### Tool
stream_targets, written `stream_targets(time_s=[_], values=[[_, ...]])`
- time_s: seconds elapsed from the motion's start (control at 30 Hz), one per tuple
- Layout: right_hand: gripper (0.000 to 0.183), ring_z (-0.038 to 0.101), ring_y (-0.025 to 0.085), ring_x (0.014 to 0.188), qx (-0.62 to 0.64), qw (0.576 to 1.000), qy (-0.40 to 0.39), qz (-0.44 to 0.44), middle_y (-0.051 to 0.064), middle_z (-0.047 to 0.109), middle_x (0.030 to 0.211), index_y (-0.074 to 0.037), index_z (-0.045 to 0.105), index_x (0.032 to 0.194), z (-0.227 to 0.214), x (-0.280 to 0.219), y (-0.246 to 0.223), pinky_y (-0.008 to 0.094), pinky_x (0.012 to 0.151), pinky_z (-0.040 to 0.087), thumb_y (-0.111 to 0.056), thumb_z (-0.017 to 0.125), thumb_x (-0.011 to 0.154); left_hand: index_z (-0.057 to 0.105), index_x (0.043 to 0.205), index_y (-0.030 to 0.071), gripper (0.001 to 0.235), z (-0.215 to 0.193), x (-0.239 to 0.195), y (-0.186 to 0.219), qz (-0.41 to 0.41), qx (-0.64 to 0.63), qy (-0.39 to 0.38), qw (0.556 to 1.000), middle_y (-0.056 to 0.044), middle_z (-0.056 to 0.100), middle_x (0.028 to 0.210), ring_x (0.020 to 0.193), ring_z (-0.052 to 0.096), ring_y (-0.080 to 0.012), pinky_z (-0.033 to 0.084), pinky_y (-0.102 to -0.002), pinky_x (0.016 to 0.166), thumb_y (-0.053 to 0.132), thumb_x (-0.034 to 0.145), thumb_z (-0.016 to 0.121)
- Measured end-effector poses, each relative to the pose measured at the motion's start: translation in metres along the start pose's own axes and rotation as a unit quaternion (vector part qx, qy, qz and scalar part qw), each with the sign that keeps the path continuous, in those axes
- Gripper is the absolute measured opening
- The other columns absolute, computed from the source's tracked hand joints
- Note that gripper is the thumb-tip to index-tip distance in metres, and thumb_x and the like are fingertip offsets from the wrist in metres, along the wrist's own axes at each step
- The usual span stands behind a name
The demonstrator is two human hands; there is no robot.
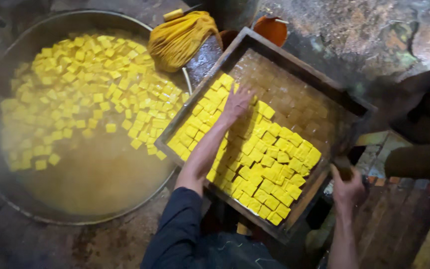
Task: The person uses a slotted metal tool to scoop yellow tofu cubes from a large steaming pot and arranges them in a rectangular tray. The person repeatedly transfers batches of tofu from the pot to the tray, filling the tray with neatly aligned cubes.
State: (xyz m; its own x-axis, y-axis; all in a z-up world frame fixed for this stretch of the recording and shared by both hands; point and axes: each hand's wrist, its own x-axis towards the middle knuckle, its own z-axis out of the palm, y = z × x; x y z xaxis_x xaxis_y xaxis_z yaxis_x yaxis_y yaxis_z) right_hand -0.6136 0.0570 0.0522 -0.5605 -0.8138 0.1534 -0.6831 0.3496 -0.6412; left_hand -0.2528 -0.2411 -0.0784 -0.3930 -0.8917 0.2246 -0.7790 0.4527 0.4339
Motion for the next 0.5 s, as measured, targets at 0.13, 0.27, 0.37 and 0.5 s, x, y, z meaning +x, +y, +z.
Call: stream_targets(time_s=[0.13, 0.27, 0.37, 0.5], values=[[0.037, 0.059, 0.023, 0.075, 0.207, 0.954, -0.001, 0.216, 0.013, 0.07, 0.088, 0.008, 0.064, 0.119, 0.018, -0.063, 0.039, 0.039, 0.062, 0.05, -0.026, 0.074, 0.107, 0.055, 0.128, 0.001, 0.07, -0.071, -0.058, -0.075, -0.291, -0.087, 0.23, 0.925, -0.014, 0.066, 0.097, 0.085, 0.061, -0.0321, 0.049, -0.053, 0.074, 0.042, 0.074, 0.071], [0.046, 0.051, 0.027, 0.059, 0.287, 0.881, -0.033, 0.374, 0.012, 0.059, 0.088, 0.0, 0.064, 0.114, 0.035, -0.096, 0.059, 0.042, 0.047, 0.041, -0.045, 0.067, 0.107, 0.076, 0.111, 0.003, 0.072, -0.151, -0.134, -0.113, -0.42, -0.1, -0.086, 0.898, -0.023, 0.074, 0.105, 0.099, 0.068, -0.0366, 0.053, -0.05, 0.088, 0.069, 0.095, 0.056], [0.05, 0.056, 0.031, 0.061, 0.333, 0.85, -0.071, 0.401, 0.013, 0.062, 0.09, -0.002, 0.063, 0.114, 0.034, -0.103, 0.062, 0.046, 0.047, 0.042, -0.052, 0.065, 0.106, 0.072, 0.119, 0.006, 0.076, -0.168, -0.158, -0.1, -0.471, -0.261, -0.105, 0.836, -0.024, 0.074, 0.116, 0.112, 0.068, -0.0386, 0.051, -0.048, 0.094, 0.071, 0.084, 0.053], [0.05, 0.067, 0.022, 0.083, 0.399, 0.834, -0.066, 0.376, 0.006, 0.069, 0.105, -0.001, 0.064, 0.12, 0.025, -0.111, 0.052, 0.041, 0.067, 0.058, -0.049, 0.068, 0.106, 0.07, 0.125, 0.008, 0.079, -0.172, -0.159, -0.092, -0.456, -0.238, -0.106, 0.851, -0.026, 0.065, 0.13, 0.126, 0.06, -0.0411, 0.046, -0.046, 0.105, 0.074, 0.091, 0.044]])
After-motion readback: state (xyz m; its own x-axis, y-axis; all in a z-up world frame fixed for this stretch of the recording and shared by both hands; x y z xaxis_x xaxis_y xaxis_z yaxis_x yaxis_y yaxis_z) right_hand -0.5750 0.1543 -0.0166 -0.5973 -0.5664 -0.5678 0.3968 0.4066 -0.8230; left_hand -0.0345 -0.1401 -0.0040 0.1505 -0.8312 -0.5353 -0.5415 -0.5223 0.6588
